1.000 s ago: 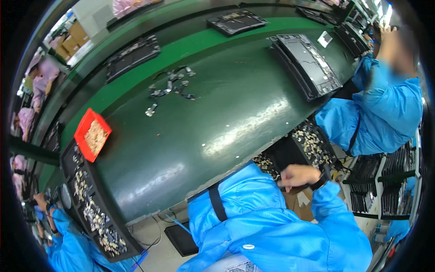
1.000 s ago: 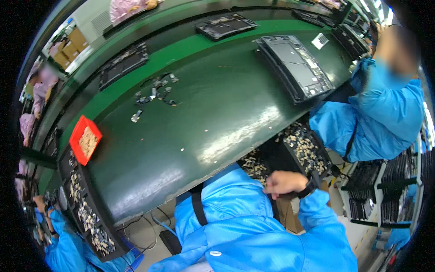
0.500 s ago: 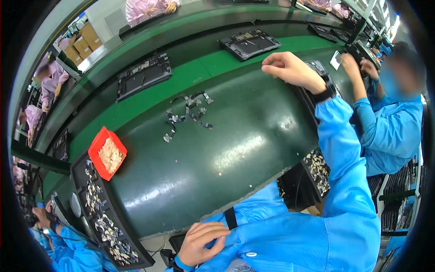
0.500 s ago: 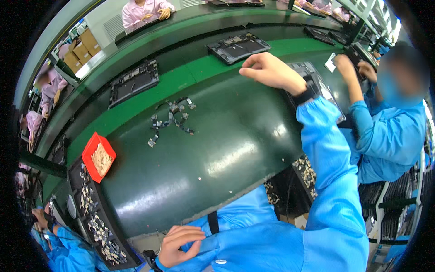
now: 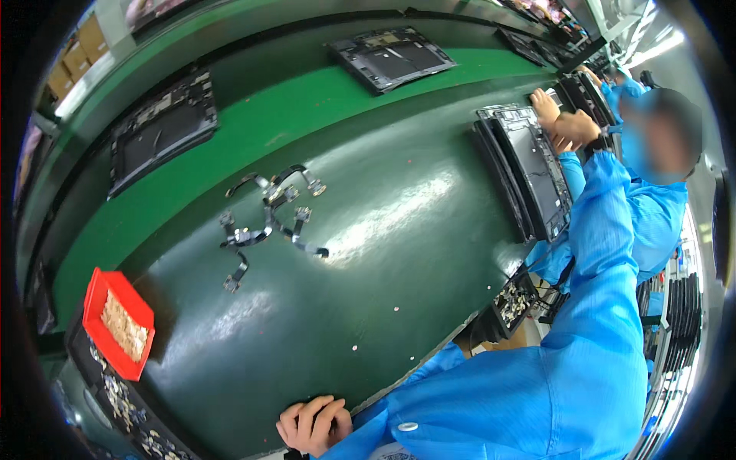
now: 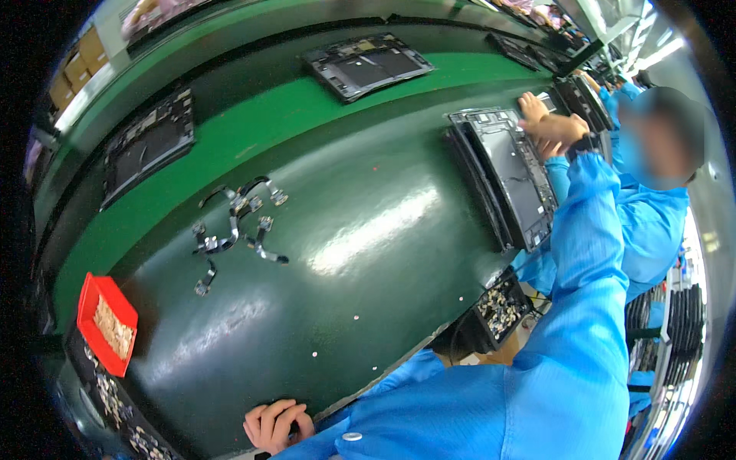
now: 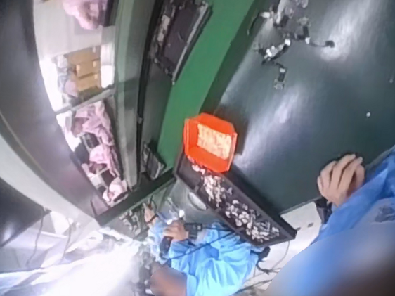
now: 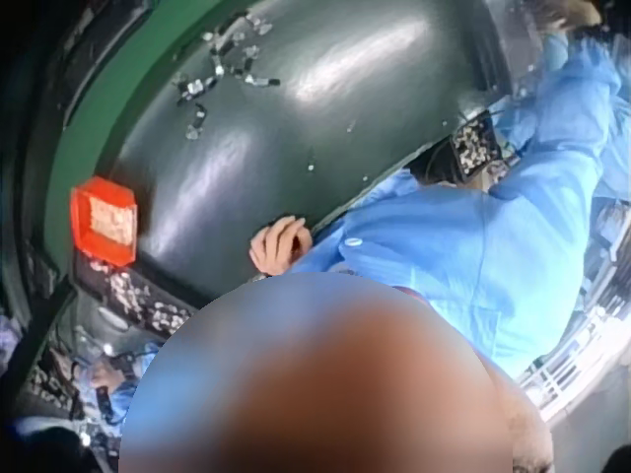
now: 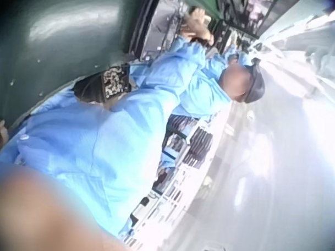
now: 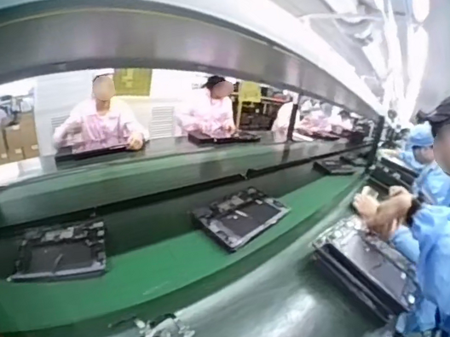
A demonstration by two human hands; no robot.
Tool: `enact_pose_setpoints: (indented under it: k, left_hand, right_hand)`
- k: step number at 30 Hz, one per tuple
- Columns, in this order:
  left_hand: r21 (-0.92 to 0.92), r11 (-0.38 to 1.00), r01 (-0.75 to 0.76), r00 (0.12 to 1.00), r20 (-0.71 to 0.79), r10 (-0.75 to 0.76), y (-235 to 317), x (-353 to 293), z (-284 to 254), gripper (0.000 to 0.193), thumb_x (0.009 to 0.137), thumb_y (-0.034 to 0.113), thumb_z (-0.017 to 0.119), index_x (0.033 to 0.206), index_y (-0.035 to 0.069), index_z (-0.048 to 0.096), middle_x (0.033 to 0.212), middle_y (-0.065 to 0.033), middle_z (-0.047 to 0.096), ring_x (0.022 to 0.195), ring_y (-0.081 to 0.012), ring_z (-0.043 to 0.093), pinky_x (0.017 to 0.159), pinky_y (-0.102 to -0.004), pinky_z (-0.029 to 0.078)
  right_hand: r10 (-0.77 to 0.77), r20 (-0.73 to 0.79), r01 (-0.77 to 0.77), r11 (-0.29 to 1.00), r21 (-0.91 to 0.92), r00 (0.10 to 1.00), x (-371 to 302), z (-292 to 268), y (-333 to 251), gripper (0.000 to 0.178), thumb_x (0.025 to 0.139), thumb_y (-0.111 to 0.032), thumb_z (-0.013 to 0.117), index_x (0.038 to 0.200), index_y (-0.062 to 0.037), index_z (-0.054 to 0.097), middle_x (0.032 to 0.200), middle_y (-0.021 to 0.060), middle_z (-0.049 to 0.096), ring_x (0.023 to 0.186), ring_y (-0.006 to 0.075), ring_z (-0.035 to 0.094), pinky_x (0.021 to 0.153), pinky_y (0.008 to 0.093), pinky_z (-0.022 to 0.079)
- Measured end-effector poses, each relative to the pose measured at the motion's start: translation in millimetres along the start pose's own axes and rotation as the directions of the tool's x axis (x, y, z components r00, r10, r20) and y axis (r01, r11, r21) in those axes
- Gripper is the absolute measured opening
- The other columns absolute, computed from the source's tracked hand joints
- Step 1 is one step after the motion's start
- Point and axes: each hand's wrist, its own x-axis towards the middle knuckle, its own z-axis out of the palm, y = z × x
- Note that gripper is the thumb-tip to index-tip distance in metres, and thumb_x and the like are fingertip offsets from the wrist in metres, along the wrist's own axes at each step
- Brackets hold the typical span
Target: The person is seen connecting components inside an electronic device, likely a tablet or laptop, using their hands on a factory assembly line.
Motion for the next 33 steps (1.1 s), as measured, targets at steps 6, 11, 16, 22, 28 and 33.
enact_pose_setpoints:
  k: [6,11,16,22,28,33]
  left_hand:
    - [0.032,0.999,-0.015,0.999,0.046,0.013,5.5,0.1,-1.6,0.018,0.075,0.015,0.079,0.09,0.024,0.08,0.098,0.0081,0.074,0.087,-0.0205,0.064,0.082,-0.0353,0.05]
    - [0.06,0.998,-0.032,0.995,-0.091,0.037,1.1,-12.1,19.3,0.021,0.062,0.004,0.07,0.072,0.022,0.075,0.089,0.008,0.072,0.085,-0.022,0.06,0.078,-0.0365,0.047]
    - [0.017,1.0,-0.023,0.996,-0.089,0.025,-1.1,-16.0,17.6,0.02,0.064,0.006,0.07,0.075,0.022,0.076,0.092,0.0072,0.073,0.087,-0.0226,0.06,0.078,-0.0372,0.046]
    - [-0.084,0.996,-0.029,0.999,-0.02,0.027,-6.5,-9.4,2.6,0.02,0.066,0.007,0.072,0.078,0.022,0.077,0.094,0.0072,0.073,0.089,-0.0221,0.062,0.078,-0.0359,0.044]
    - [-0.357,0.932,-0.065,0.985,0.124,0.116,-18.5,-7.6,-29.8,0.02,0.084,0.017,0.081,0.104,0.019,0.079,0.103,0.0028,0.075,0.098,-0.0174,0.067,0.085,-0.0347,0.042]
    - [-0.298,0.95,0.095,0.987,0.153,-0.051,-56.2,-39.4,-77.3,0.026,0.092,0.026,0.077,0.115,0.013,0.075,0.102,-0.0034,0.076,0.095,-0.021,0.07,0.084,-0.0351,0.049]
  right_hand:
    - [0.415,-0.015,-0.304,0.691,0.655,0.91,-25.5,51.2,-25.4,0.075,0.097,-0.068,0.06,0.121,0.0019,0.07,0.099,0.0069,0.068,0.085,0.0181,0.065,0.063,0.0323,0.056]
    - [0.374,-0.142,-0.164,0.675,0.719,0.917,-24.1,86.9,-7.3,0.073,0.104,-0.059,0.055,0.133,0.0079,0.064,0.118,0.0085,0.069,0.105,0.0176,0.063,0.09,0.0311,0.051]
    - [0.423,-0.29,0.057,0.484,0.873,0.858,-40.1,64.9,-48.4,0.062,0.11,-0.048,0.048,0.139,0.0054,0.06,0.132,0.0072,0.066,0.119,0.0121,0.057,0.102,0.0251,0.042]
    - [0.395,-0.523,0.422,0.316,0.85,0.756,-76.6,24.9,-45.5,0.07,0.108,-0.048,0.053,0.154,0.0032,0.043,0.164,0.0132,0.039,0.152,0.0216,0.033,0.124,0.0318,0.023]
    - [-0.063,-0.662,0.584,0.54,0.606,0.746,-97.6,21.5,-253.4,0.045,0.113,-0.026,0.049,0.147,0.0035,0.053,0.145,0.0143,0.06,0.137,0.0214,0.053,0.119,0.0323,0.034]
    - [-0.567,-0.228,0.609,0.697,0.377,0.791,-84.9,58.0,-408.8,0.042,0.112,-0.029,0.047,0.13,0.0063,0.062,0.124,0.02,0.068,0.12,0.0253,0.061,0.106,0.0341,0.043]
